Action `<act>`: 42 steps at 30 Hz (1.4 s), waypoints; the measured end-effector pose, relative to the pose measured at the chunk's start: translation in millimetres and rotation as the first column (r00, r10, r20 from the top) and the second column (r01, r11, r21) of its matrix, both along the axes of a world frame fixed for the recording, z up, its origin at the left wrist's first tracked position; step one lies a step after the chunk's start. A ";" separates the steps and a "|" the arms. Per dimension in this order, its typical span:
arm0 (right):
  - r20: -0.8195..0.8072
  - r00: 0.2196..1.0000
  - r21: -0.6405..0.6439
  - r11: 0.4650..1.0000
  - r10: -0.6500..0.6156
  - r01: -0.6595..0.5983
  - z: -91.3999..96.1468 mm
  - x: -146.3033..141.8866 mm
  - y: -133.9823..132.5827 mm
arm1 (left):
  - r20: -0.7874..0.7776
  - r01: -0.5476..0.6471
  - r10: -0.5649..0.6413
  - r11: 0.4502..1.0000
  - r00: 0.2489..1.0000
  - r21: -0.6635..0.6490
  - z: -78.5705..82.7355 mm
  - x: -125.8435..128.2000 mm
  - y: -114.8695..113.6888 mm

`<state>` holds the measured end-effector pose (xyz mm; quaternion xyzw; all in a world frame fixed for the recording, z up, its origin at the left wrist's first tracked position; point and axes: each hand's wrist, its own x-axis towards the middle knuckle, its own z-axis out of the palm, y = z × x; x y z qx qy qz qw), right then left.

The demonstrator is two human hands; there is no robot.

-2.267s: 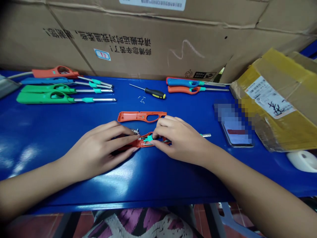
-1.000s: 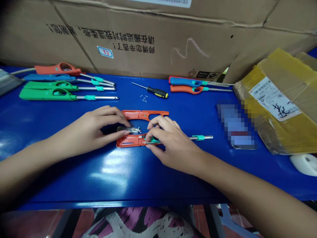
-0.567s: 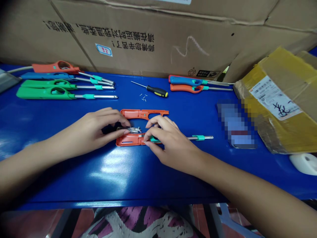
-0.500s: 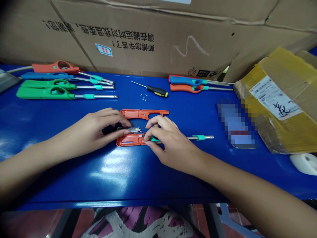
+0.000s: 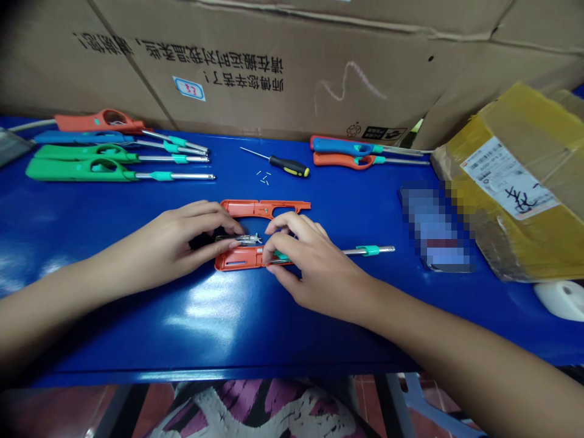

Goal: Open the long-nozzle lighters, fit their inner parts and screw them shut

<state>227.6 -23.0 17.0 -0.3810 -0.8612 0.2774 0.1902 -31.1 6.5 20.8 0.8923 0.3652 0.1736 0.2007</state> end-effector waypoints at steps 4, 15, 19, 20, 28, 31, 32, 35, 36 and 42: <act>-0.033 0.999 -0.006 1.000 -0.011 0.011 1.5 0.2 0.1 | -0.001 -0.003 0.003 1.000 1.000 -0.006 -0.5 0.3 0.1; 0.008 1.000 -0.015 1.000 -0.007 0.007 3.7 4.2 4.3 | -0.051 0.030 -0.029 0.999 0.998 0.019 -1.7 -1.8 -1.7; 0.005 1.000 -0.006 1.000 0.005 -0.005 7.3 4.3 3.6 | -0.025 0.028 -0.027 0.998 0.999 0.054 -0.7 -2.0 -1.7; 0.001 1.000 -0.005 1.000 0.008 -0.008 8.0 4.1 3.6 | -0.007 0.027 -0.026 0.998 1.000 0.064 -0.5 -1.9 -2.0; 0.032 0.999 0.024 1.000 0.015 -0.016 8.4 6.2 5.1 | -0.030 0.026 -0.024 0.998 0.999 0.063 1.1 1.7 -6.1; 0.085 0.995 0.033 0.998 0.054 -0.057 10.5 11.0 6.3 | -0.064 0.003 -0.001 0.999 0.998 0.035 -0.8 2.0 -5.2; 0.106 0.992 0.029 0.997 0.063 -0.066 11.8 13.0 7.0 | -0.066 -0.007 0.009 1.000 0.998 0.023 -1.6 1.9 -4.7; 0.162 0.984 -0.003 0.997 0.071 -0.071 16.5 19.0 9.6 | -0.059 -0.026 0.026 1.000 0.998 -0.007 -3.1 1.2 -3.7; 0.175 0.982 -0.014 0.997 0.074 -0.073 18.2 20.7 10.4 | -0.060 -0.030 0.029 0.999 0.998 -0.013 -3.5 0.9 -3.7; 0.255 0.964 0.008 0.997 0.075 -0.080 25.8 29.8 12.4 | -0.075 -0.045 0.044 0.999 0.996 -0.021 -6.3 -0.4 -3.9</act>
